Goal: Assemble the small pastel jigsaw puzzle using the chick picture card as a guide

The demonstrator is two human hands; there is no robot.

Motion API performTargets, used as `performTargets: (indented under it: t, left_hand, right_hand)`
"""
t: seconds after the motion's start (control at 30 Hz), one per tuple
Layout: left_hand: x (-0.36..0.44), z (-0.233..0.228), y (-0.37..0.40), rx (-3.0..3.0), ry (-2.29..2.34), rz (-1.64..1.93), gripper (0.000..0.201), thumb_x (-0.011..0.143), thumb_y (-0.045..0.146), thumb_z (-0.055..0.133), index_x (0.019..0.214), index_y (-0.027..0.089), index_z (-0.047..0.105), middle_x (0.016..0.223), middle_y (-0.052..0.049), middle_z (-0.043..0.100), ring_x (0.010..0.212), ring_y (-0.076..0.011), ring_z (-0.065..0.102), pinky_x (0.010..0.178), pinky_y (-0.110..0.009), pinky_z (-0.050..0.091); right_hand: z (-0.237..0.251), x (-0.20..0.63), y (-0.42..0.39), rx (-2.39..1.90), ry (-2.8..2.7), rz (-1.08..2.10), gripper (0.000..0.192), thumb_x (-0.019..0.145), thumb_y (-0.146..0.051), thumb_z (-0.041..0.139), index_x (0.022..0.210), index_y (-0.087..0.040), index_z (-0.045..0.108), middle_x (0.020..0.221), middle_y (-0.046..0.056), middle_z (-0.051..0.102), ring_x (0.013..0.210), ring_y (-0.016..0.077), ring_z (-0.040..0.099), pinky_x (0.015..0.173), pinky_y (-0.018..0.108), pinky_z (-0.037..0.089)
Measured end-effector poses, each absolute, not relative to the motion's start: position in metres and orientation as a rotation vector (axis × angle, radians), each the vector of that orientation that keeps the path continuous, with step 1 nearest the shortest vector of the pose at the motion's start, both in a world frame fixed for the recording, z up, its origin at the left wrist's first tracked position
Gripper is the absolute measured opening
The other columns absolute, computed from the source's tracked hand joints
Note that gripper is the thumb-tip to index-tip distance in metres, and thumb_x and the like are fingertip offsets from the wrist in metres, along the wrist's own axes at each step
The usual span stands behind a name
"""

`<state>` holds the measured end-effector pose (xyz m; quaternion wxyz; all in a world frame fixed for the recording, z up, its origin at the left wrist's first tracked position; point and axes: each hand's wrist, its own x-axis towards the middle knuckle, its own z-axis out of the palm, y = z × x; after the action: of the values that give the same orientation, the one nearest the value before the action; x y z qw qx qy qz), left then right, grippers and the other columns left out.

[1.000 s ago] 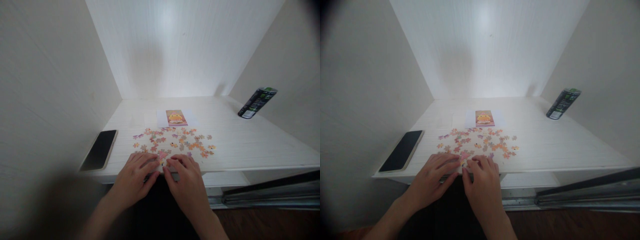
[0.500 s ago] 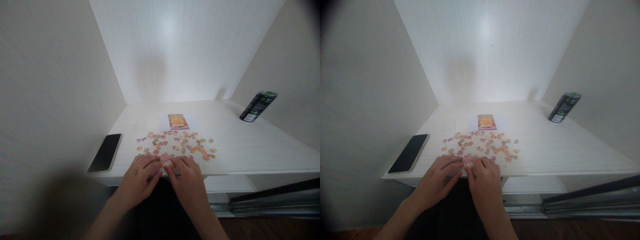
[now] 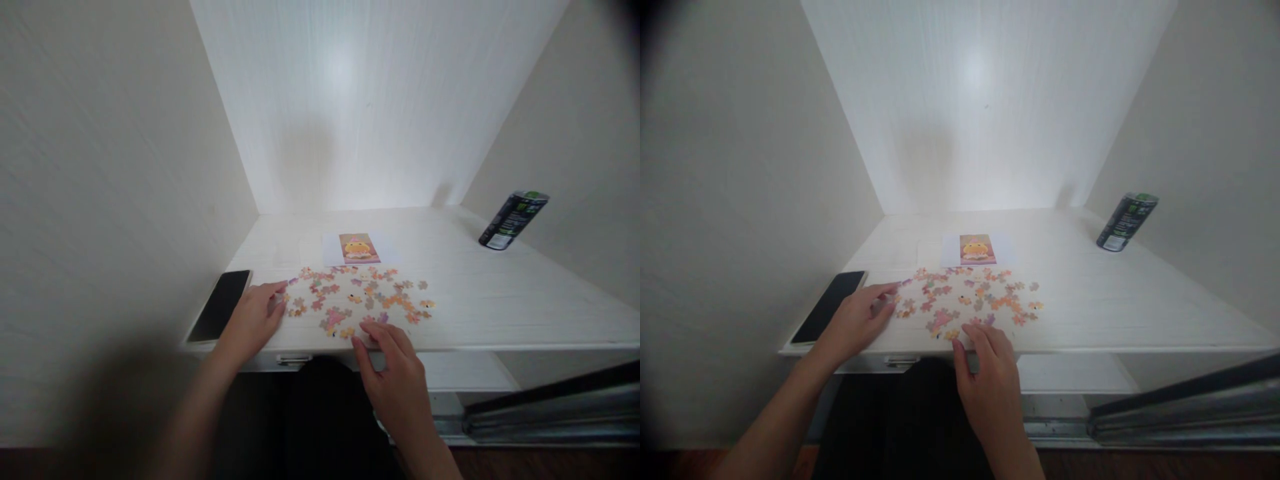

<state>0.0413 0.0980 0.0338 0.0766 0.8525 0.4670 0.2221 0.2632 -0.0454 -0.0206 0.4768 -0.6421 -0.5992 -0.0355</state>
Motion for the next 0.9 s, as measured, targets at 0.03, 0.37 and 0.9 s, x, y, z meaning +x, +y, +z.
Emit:
performTargets:
  t: [0.03, 0.37, 0.9]
  left_hand:
    - [0.043, 0.034, 0.099, 2.532, 1.405, 0.674, 0.037, 0.088, 0.028, 0.054, 0.122, 0.017, 0.064, 0.109, -0.009, 0.071, 0.093, -0.0236, 0.066, 0.09, -0.04, 0.051]
    - [0.04, 0.028, 0.101, 2.361, 1.335, 0.843, 0.035, 0.086, 0.026, 0.057, 0.119, 0.02, 0.065, 0.099, -0.005, 0.07, 0.08, -0.0174, 0.064, 0.072, -0.029, 0.05]
    - [0.048, 0.032, 0.086, 1.778, 1.138, 1.091, 0.034, 0.078, 0.028, 0.072, 0.11, 0.016, 0.066, 0.094, -0.005, 0.073, 0.083, -0.0156, 0.069, 0.082, -0.029, 0.056]
  right_hand:
    - [-0.02, 0.263, -0.045, -1.567, -1.483, -0.099, 0.018, 0.091, -0.026, 0.06, 0.108, -0.021, 0.063, 0.104, 0.008, 0.065, 0.101, 0.0234, 0.057, 0.091, 0.043, 0.048]
    - [0.001, 0.26, -0.036, -1.685, -1.6, -0.016, 0.011, 0.087, -0.023, 0.063, 0.096, -0.022, 0.069, 0.098, 0.005, 0.07, 0.095, 0.0249, 0.059, 0.094, 0.046, 0.043]
    - [0.008, 0.314, -0.022, -1.843, -1.557, 0.052, 0.018, 0.088, -0.022, 0.057, 0.098, -0.016, 0.07, 0.1, 0.01, 0.071, 0.096, 0.0256, 0.062, 0.09, 0.043, 0.048]
